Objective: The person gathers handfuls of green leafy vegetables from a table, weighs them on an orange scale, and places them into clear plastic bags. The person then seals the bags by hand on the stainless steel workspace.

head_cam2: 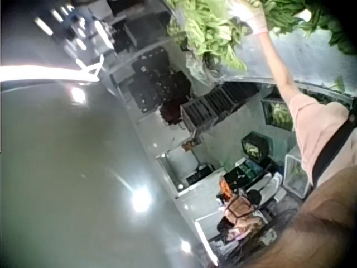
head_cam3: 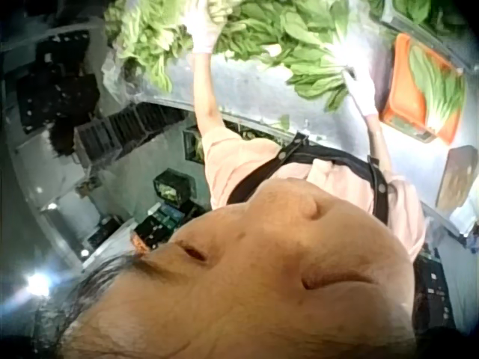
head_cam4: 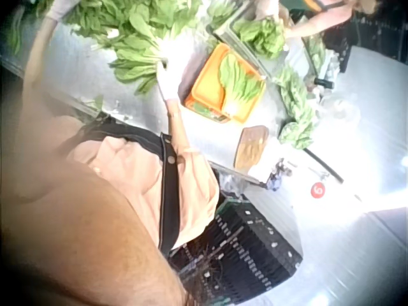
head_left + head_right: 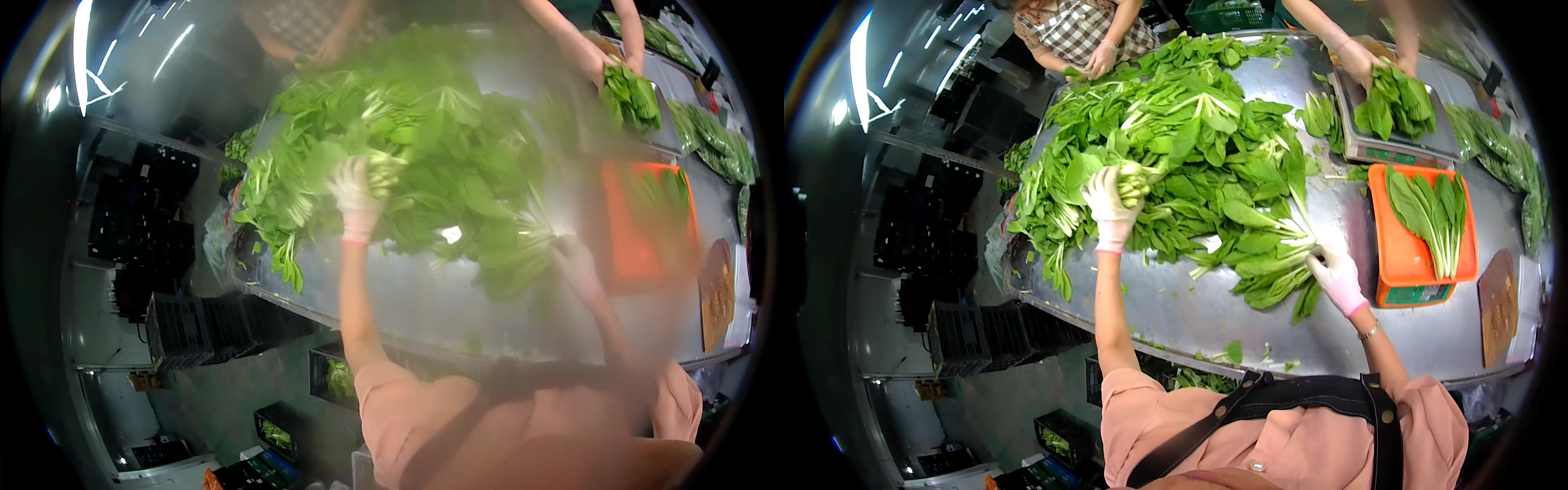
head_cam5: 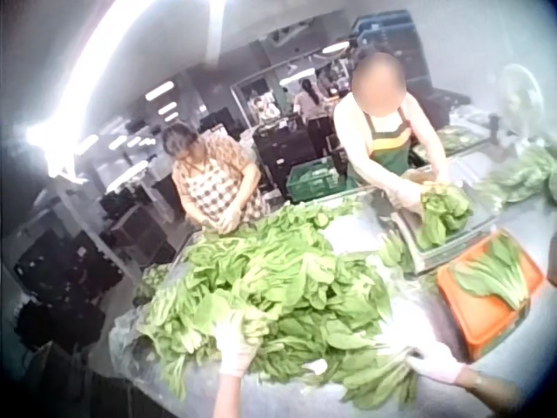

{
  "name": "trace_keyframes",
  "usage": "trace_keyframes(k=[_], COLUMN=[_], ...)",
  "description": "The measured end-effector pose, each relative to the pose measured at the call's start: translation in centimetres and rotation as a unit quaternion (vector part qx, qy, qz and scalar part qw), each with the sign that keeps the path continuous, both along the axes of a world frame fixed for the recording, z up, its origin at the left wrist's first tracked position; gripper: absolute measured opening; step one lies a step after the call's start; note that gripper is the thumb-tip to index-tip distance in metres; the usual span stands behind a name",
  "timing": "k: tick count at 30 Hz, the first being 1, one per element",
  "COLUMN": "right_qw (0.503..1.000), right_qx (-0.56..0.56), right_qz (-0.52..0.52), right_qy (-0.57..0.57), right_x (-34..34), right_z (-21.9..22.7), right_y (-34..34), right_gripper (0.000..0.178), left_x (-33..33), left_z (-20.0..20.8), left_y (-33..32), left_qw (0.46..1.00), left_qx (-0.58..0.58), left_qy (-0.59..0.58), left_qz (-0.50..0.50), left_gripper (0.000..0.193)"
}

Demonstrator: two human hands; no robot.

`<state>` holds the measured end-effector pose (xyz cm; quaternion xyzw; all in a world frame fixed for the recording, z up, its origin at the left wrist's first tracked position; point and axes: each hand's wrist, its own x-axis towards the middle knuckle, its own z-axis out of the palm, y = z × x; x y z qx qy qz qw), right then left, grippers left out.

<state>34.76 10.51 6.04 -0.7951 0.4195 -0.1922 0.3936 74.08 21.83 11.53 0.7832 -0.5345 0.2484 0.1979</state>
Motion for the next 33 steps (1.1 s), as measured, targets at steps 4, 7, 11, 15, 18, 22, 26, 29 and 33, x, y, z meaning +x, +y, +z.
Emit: trace_keyframes(k=[4, 7, 11, 15, 18, 22, 26, 29, 33], right_qw=[0.970, 0.944, 0.899, 0.889, 0.865, 0.874, 0.933, 0.972, 0.947], right_qx=[0.175, 0.243, 0.382, 0.420, 0.451, 0.384, 0.245, 0.048, 0.199], right_qz=[0.079, 0.099, 0.075, 0.076, 0.049, 0.063, 0.079, 0.106, 0.105], right_qy=[-0.148, -0.201, -0.198, -0.166, -0.215, -0.290, -0.253, -0.204, -0.231], right_x=[2.3, 4.0, 2.5, 1.1, 0.5, -2.2, -4.7, -5.8, -7.1], right_z=[2.1, 3.4, -6.0, -7.8, -5.7, -3.9, -1.3, -0.9, -2.1], right_y=[0.5, 2.1, 2.0, 2.5, 2.6, 1.8, 2.5, 4.1, 5.8], right_gripper=[0.035, 0.039, 0.031, 0.025, 0.022, 0.027, 0.039, 0.035, 0.031], left_x=[-7.2, -13.5, -19.5, -21.8, -23.1, -26.6, -31.9, -35.1, -36.3], left_z=[-0.2, -1.5, -6.6, -8.2, -7.7, -7.5, -8.1, -9.0, -11.8], left_y=[0.6, 0.5, 0.3, 2.0, 3.8, 6.8, 6.8, 4.4, 3.0], left_qw=[0.983, 0.955, 0.915, 0.924, 0.944, 0.972, 0.898, 0.646, 0.527], left_qx=[0.093, 0.095, 0.255, 0.292, 0.277, 0.199, -0.084, -0.192, -0.242], left_qy=[-0.117, -0.092, -0.036, 0.015, 0.018, 0.096, 0.432, 0.733, 0.803], left_qz=[-0.106, -0.266, -0.311, -0.247, -0.178, -0.083, -0.024, -0.092, -0.137], left_gripper=[0.065, 0.052, 0.074, 0.086, 0.085, 0.076, 0.038, 0.036, 0.026])
